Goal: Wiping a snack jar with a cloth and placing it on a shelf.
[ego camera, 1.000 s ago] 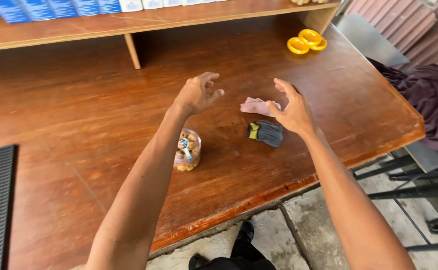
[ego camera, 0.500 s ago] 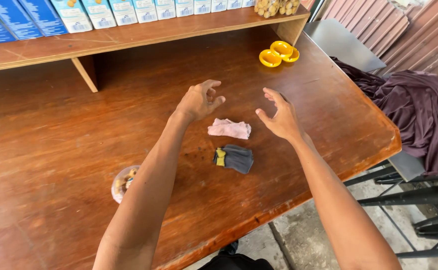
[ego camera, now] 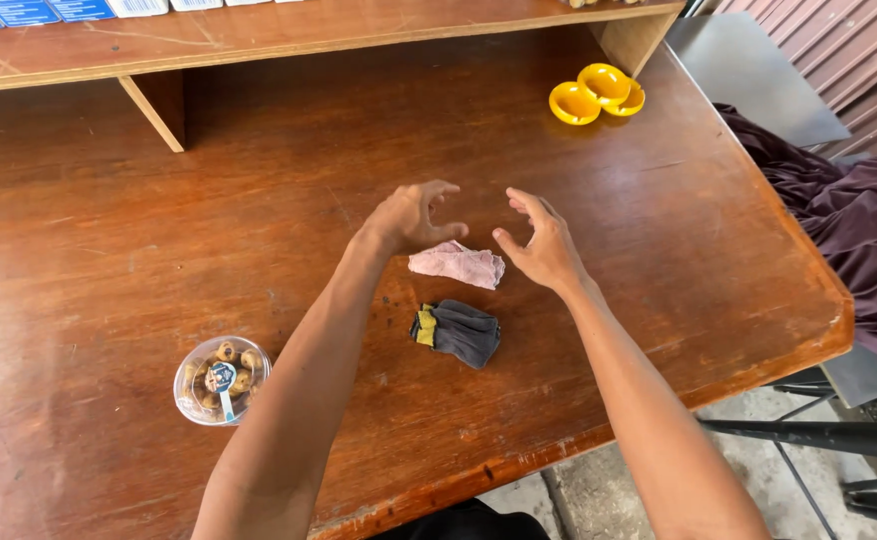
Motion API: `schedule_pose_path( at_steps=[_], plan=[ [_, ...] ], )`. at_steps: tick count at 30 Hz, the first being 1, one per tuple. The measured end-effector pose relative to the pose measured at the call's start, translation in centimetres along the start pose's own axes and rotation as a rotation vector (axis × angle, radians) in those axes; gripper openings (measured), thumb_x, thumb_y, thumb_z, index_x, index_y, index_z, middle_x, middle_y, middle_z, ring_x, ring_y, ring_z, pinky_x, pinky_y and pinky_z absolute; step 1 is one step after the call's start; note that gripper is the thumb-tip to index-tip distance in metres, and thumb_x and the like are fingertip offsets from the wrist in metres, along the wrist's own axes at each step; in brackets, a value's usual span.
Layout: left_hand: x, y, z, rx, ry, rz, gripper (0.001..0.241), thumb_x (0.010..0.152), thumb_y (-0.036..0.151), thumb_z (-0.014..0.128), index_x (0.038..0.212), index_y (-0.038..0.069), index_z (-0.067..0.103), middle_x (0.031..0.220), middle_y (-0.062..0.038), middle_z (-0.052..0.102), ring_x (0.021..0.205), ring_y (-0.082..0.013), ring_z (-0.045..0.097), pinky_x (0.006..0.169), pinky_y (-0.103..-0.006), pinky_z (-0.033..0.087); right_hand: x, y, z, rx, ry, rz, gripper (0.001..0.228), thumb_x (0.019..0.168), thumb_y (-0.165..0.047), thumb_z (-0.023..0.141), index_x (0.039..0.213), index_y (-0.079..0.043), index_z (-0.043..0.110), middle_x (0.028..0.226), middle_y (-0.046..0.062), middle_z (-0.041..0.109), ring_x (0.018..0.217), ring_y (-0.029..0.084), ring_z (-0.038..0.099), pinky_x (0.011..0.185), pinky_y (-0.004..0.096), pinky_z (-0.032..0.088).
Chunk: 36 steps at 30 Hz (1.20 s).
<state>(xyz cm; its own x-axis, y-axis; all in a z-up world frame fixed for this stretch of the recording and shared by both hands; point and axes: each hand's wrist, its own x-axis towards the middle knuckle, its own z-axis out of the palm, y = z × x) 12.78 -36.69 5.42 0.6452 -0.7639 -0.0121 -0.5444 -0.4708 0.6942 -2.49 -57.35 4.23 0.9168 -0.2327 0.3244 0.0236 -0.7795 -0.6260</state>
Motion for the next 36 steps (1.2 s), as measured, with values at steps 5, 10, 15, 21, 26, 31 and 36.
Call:
schedule_pose_path(
  at_steps=[5, 10, 15, 21, 26, 31, 36],
  plan=[
    [0.2, -1.6, 2.9, 0.102, -0.09, -0.04, 0.07, 0.074, 0.05, 0.079, 0.139, 0.034, 0.058, 0.129, -0.007, 0.069, 0.12, -0.0304, 0.066, 0.102, -0.0506, 0.054, -1.5, 0.6, 2.5, 0.002, -0.073, 0.068, 0.059, 0.086, -0.018, 0.077, 0.141, -0.011, 0.055, 0.124, 0.018, 0.065, 0.119, 0.036, 0.063, 0.098, 0.047, 0.053],
    [0.4, -3.7, 5.1, 0.23, -0.177, 0.033, 0.077, 0.07, 0.048, 0.082, 0.141, 0.031, 0.055, 0.131, -0.008, 0.064, 0.124, -0.0327, 0.062, 0.104, -0.0519, 0.053, -2.1, 1.0, 4.4, -0.058, -0.16, 0.104, 0.057, 0.083, -0.026, 0.08, 0.136, -0.017, 0.061, 0.121, 0.011, 0.067, 0.117, 0.031, 0.064, 0.099, 0.046, 0.053],
    [0.8, -5.9, 7.2, 0.312, -0.164, 0.105, 0.062, 0.072, 0.047, 0.08, 0.127, 0.031, 0.056, 0.122, -0.004, 0.06, 0.124, -0.0306, 0.059, 0.101, -0.0501, 0.053, -2.9, 2.6, 6.1, -0.187, -0.209, 0.209, 0.045, 0.077, -0.032, 0.08, 0.12, -0.021, 0.069, 0.113, 0.003, 0.063, 0.114, 0.028, 0.06, 0.097, 0.043, 0.054],
    [1.5, -7.2, 7.8, 0.29, -0.179, 0.121, 0.03, 0.074, 0.043, 0.078, 0.098, 0.03, 0.066, 0.117, 0.006, 0.062, 0.121, -0.0204, 0.06, 0.098, -0.0437, 0.054, -3.2, 2.4, 6.9, -0.206, -0.123, 0.22, 0.024, 0.077, -0.027, 0.08, 0.096, -0.019, 0.067, 0.102, 0.0, 0.054, 0.109, 0.025, 0.059, 0.091, 0.042, 0.055],
    [0.7, -5.9, 6.2, 0.195, -0.103, 0.273, 0.022, 0.071, 0.039, 0.072, 0.082, 0.02, 0.068, 0.135, 0.0, 0.063, 0.134, -0.0265, 0.053, 0.097, -0.0445, 0.051, -3.5, 2.3, 6.9, -0.159, -0.06, 0.096, 0.027, 0.075, -0.023, 0.079, 0.085, -0.014, 0.055, 0.086, 0.008, 0.055, 0.096, 0.032, 0.062, 0.08, 0.044, 0.052],
    [1.4, -5.4, 6.8, 0.16, -0.113, 0.291, 0.021, 0.071, 0.039, 0.073, 0.069, 0.023, 0.06, 0.096, 0.003, 0.073, 0.123, -0.0224, 0.063, 0.088, -0.0429, 0.054, -3.9, 2.9, 7.1, -0.146, -0.073, 0.097, 0.026, 0.077, -0.023, 0.075, 0.085, -0.01, 0.055, 0.075, 0.015, 0.058, 0.085, 0.037, 0.063, 0.073, 0.046, 0.05],
    [1.6, -5.4, 7.2, 0.089, -0.184, -0.002, 0.02, 0.094, 0.049, 0.061, 0.103, 0.033, 0.068, 0.1, -0.006, 0.069, 0.107, -0.0283, 0.069, 0.09, -0.0422, 0.056, -4.3, 4.8, 7.6, -0.117, -0.009, 0.136, 0.011, 0.089, -0.023, 0.068, 0.09, -0.014, 0.061, 0.075, 0.012, 0.059, 0.081, 0.035, 0.065, 0.066, 0.042, 0.052]
  ],
)
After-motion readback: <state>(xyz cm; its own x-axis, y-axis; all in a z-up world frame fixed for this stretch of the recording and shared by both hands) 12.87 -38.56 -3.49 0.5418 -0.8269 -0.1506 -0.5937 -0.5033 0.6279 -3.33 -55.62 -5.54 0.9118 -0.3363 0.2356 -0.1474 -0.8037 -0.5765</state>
